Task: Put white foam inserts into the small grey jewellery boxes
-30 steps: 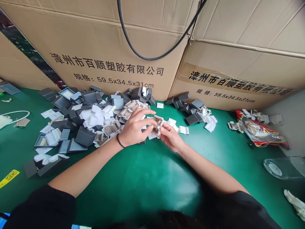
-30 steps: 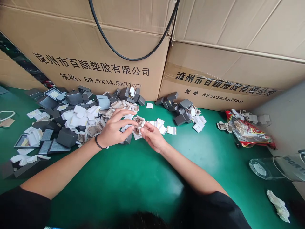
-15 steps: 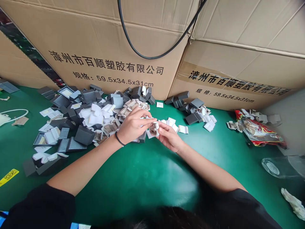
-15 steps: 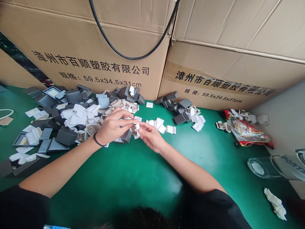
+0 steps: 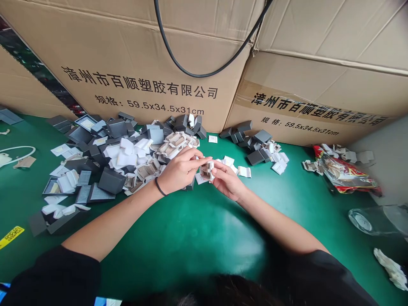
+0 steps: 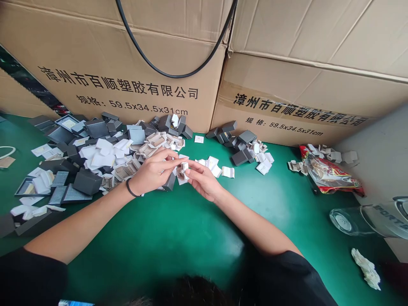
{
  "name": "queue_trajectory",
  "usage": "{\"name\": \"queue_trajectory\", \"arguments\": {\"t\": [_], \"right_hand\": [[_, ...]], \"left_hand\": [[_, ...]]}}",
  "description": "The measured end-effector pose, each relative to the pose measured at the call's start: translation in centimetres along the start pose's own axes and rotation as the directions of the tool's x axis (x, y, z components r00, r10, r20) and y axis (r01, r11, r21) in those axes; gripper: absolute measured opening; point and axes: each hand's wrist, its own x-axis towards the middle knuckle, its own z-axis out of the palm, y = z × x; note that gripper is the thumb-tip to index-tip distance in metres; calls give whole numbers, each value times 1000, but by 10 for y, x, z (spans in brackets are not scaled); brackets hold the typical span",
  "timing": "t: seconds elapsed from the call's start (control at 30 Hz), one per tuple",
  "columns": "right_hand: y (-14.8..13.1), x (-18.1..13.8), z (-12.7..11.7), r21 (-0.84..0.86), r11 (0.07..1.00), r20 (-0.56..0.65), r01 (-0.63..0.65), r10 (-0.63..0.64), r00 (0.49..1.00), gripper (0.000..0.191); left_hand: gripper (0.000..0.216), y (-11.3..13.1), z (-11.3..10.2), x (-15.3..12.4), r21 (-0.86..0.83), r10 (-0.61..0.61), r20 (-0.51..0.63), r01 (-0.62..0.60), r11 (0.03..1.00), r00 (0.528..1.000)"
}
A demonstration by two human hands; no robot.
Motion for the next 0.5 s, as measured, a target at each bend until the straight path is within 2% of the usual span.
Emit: {"name": "queue_trajectory", "arguments": {"t": [0.1, 0.2, 0.27, 0.33, 0.5], "right_hand": [[2, 0, -3, -7, 1000, 15, -21, 21, 1000, 39], [3, 2, -7, -29, 998, -19, -48, 48, 999, 37], [4, 4, -9, -32, 998, -64, -59, 57, 996, 37], [5, 6, -12, -22, 998, -96, -63, 60, 994, 37], [8, 8, -19, 20, 999, -83, -45, 47, 995, 38]], "left_hand": [[39, -5, -12, 3, -20, -19, 169, 23, 1000, 986], [41, -16, -36, 6, 58, -104, 413, 88, 994, 905], [56, -23, -52, 7, 165, -230, 488, 170, 972, 842], [63, -26, -60, 6, 249, -304, 544, 195, 949, 782], [58, -16, -51, -1, 324, -326, 658, 136, 936, 678]]}}
